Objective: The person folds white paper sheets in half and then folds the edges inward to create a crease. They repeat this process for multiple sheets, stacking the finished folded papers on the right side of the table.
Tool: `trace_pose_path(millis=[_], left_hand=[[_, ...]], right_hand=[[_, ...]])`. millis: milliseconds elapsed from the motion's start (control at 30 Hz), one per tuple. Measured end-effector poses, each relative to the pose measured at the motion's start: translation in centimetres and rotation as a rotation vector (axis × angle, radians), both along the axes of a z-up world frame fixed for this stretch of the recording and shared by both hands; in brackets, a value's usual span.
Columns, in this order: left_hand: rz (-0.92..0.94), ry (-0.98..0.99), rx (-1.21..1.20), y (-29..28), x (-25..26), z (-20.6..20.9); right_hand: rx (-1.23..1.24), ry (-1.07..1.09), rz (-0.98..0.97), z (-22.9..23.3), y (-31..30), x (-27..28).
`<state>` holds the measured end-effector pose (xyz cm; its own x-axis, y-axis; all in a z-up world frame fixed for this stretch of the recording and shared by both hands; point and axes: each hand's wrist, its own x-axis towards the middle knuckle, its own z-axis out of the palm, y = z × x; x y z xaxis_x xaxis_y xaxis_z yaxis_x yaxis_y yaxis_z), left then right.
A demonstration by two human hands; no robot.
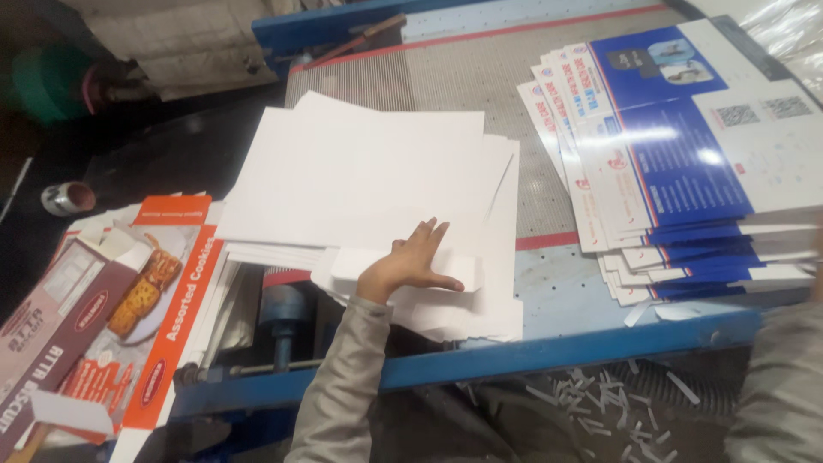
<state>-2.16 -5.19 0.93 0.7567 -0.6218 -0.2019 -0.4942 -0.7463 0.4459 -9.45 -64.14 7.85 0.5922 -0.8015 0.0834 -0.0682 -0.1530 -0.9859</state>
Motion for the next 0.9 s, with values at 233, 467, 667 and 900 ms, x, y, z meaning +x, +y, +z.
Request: trace_pose_path(millis=[233, 467, 667, 900], left_hand=[[-0.150, 0.051, 0.166, -1.7, -1.8, -1.5], [-0.044, -0.060, 0.010, -1.4, -1.1, -1.2], [-0.118, -0.019, -0.494, -0.3, -2.4, 2.2], [0.013, -0.185, -0.459, -1.6, -2.4, 2.5]], right_hand=[[-0.992, 0.270, 1.224, -4.3, 27.8, 0.8], [-1.029, -0.106, 1.280, -4.6, 34.5, 3.9], [-0.829, -0.008, 1.220, -6.3, 33.9, 4.9], [-0.371, 0.151, 1.338, -6.3, 31.4, 5.8]])
